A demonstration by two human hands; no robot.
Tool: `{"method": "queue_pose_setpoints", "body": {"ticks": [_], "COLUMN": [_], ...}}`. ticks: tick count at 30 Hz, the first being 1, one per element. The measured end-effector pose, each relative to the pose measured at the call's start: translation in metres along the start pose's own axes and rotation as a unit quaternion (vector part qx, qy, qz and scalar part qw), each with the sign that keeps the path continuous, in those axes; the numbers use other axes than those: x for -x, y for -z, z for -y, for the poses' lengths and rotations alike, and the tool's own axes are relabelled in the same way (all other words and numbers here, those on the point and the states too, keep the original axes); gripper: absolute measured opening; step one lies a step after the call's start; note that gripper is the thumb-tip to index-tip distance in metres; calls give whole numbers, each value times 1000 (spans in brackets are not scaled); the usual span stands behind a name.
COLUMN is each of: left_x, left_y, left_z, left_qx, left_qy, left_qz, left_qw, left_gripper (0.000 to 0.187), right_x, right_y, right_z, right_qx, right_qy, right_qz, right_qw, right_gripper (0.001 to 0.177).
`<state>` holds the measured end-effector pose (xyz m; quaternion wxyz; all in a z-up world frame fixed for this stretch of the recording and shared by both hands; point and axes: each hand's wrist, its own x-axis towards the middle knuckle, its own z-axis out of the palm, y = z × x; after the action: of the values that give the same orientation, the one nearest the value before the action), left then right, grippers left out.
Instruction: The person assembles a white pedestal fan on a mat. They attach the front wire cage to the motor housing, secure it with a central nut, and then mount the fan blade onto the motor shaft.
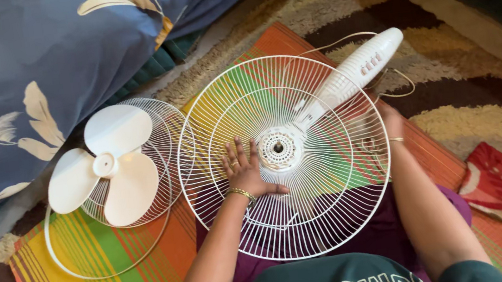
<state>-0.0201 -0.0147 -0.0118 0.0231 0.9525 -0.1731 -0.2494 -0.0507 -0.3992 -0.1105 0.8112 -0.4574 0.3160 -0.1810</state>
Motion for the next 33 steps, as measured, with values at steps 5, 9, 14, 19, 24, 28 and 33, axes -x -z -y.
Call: {"method": "queue_pose_setpoints", "body": {"ticks": [5,9,14,19,24,28,33], "left_x": [1,1,3,-4,-1,9,14], "left_y": [-4,-6,-11,-23,-20,-6,1], "left_z": [2,-2,-12,-16,-19,-23,-30], "left_qx": [-6,-2,21,28,10,-12,-27], "left_qy": [-11,-9,-1,-99,-79,-69,-57], "left_qz": [-9,-27,-69,-200,-170,-151,-89], "left_qw": [1000,1000,997,974,982,986,994], "left_gripper": [173,171,161,138,125,121,117], "right_x": [-19,8,51,62,52,61,79], "right_y": [45,31,-42,-127,-182,-180,-162], "right_z": [24,53,86,81,18,-31,-27], "right_qx": [235,239,358,439,606,638,525], "right_qy": [294,448,583,584,397,497,287], "right_qz": [-110,-94,-19,118,284,316,529], "right_qw": [920,856,729,672,628,496,602], "right_gripper": [14,16,17,17,42,66,65]}}
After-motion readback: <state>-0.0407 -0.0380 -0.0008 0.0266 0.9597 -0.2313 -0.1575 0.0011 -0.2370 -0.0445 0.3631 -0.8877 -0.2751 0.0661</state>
